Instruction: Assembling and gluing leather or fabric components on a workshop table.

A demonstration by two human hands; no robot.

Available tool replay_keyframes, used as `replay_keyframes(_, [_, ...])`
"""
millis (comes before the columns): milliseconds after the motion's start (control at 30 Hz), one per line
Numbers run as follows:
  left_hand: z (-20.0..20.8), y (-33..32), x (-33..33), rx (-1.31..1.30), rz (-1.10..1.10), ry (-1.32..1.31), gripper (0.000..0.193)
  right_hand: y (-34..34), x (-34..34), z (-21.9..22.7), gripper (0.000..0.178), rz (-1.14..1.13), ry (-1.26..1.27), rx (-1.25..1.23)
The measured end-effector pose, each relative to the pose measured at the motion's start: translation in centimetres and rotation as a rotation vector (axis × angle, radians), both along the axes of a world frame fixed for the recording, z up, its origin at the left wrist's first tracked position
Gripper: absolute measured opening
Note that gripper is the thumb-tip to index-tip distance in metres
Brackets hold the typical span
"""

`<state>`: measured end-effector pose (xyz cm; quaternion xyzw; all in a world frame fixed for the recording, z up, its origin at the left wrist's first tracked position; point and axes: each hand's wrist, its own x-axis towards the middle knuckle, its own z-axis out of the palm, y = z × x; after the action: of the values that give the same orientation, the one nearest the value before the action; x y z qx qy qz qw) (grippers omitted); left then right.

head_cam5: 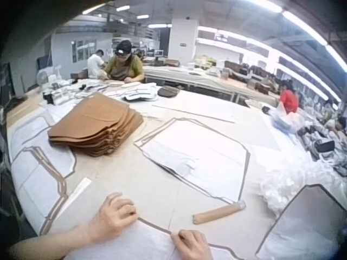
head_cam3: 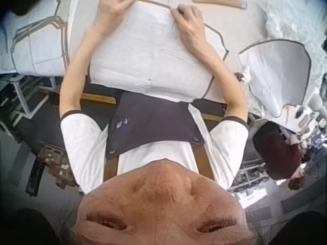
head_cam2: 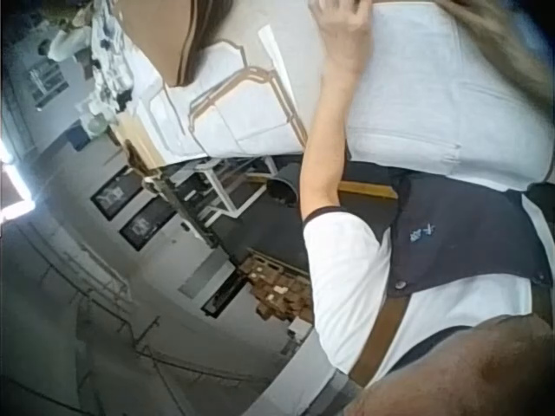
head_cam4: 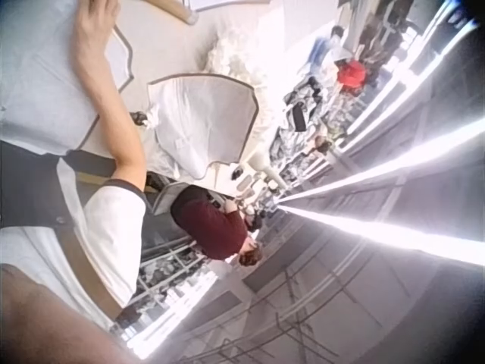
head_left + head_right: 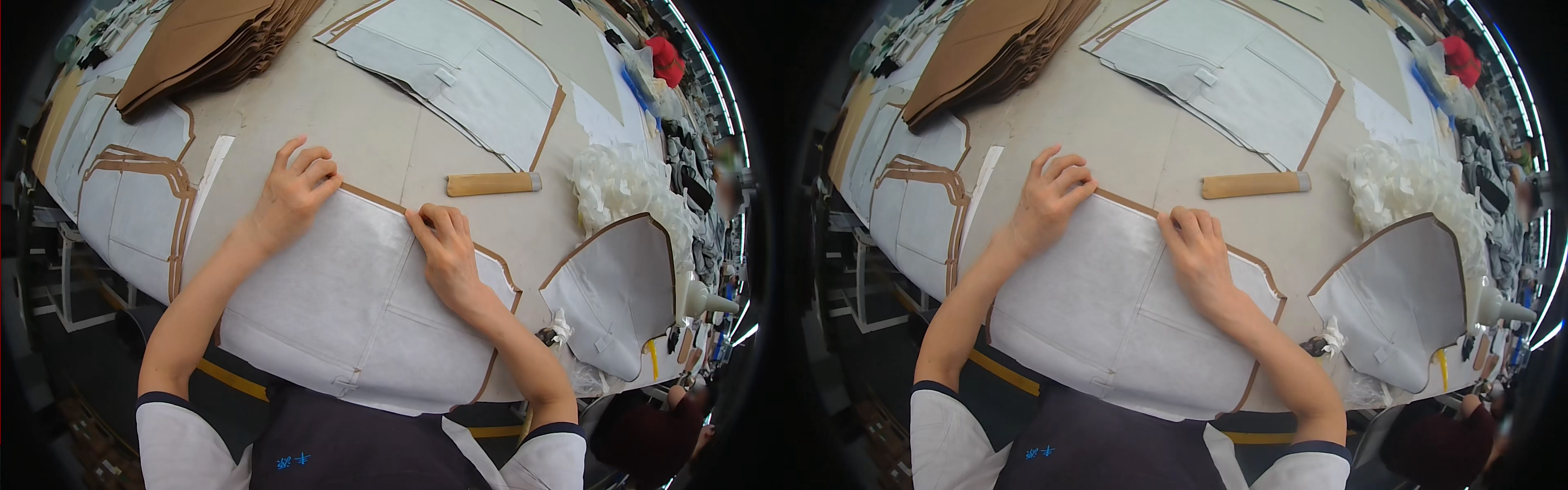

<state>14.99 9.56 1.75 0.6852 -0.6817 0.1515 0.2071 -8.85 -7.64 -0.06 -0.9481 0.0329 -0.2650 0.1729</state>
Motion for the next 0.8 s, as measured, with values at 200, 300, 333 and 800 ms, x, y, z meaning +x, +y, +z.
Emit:
replay_keyframes(200, [0.3, -2.1, -6.3, 0.071, 0.156, 0.046, 0.027, 0.1, -0.2, -0.2, 0.048, -0.021, -0.023, -0.007])
replay_keyframes(300, [-0.2, -3.4, -8.3, -0.009, 0.082, 0.322, 0.032, 0.1, -0.2, -0.3, 0.042, -0.050, -0.011, 0.081])
replay_keyframes(333, [-0.4, -3.4, -8.4, -0.007, 0.078, 0.325, 0.032, 0.2, -0.1, -0.3, 0.039, -0.095, -0.034, 0.153])
replay_keyframes(800, [-1.0, -3.8, -7.0, -0.010, -0.094, 0.341, 0.039, -0.2, 0.4, -0.3, 0.023, -0.173, -0.079, 0.210])
